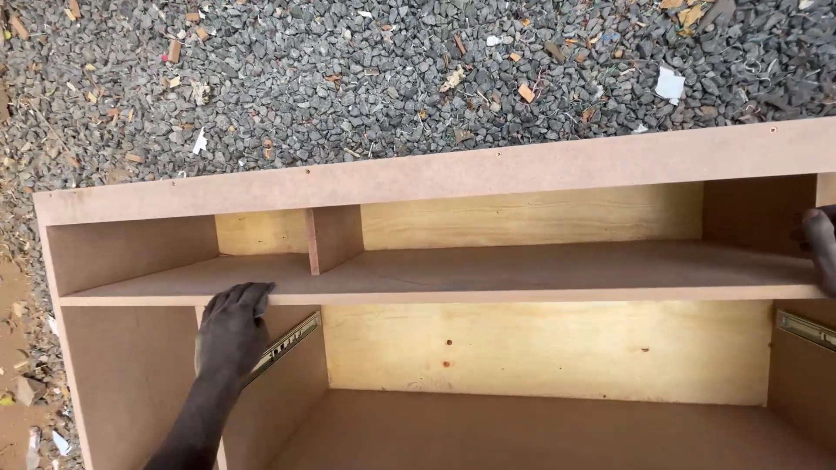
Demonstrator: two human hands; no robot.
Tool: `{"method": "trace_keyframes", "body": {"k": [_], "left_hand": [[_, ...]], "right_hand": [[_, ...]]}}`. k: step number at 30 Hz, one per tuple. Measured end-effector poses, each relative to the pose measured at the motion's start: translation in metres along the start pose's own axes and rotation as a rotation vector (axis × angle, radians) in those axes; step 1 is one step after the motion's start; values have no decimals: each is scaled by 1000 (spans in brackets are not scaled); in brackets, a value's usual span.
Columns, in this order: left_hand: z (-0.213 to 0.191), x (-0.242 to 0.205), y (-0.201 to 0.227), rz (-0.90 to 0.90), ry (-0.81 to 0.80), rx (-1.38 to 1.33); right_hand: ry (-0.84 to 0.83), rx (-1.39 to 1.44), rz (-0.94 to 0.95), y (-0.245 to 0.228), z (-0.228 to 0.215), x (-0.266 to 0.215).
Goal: Sanding the edges and surfaces of wooden furniture components and panels using a sanding block to smooth the finish.
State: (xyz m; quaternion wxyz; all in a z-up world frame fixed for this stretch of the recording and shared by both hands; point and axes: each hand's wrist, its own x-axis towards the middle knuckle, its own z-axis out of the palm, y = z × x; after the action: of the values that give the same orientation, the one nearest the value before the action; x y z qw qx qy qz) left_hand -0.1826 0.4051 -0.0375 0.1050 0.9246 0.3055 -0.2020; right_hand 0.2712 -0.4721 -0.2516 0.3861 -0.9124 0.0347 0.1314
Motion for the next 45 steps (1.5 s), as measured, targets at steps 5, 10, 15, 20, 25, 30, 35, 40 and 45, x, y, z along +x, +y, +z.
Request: {"method": "trace_keyframes", "body": {"k": [5, 10, 15, 20, 25, 30, 35, 40, 45], "left_hand": [[39, -43, 247, 356, 243, -77], [44, -97, 542, 571, 141, -351], [89, -92, 607, 781, 67, -437], [40, -39, 387, 579, -18, -155], [73, -35, 327, 155, 89, 204], [52, -118, 687, 525, 167, -290], [47, -156, 882, 673, -83, -392], [56, -114, 762, 806, -21, -318], [34, -120, 644, 391, 28, -8]], "right_hand": [[77, -474, -240, -241, -2, -112], [106, -584, -252, -304, 7, -125], [108, -211, -389, -337, 19, -133], [-142, 95, -377, -348, 28, -136], [-95, 34, -572, -289, -67, -119], [217, -703, -471, -137, -201, -61], [63, -805, -463, -141, -288, -67], [88, -623, -586, -138, -307, -68], [11, -148, -236, -124, -300, -70]]}}
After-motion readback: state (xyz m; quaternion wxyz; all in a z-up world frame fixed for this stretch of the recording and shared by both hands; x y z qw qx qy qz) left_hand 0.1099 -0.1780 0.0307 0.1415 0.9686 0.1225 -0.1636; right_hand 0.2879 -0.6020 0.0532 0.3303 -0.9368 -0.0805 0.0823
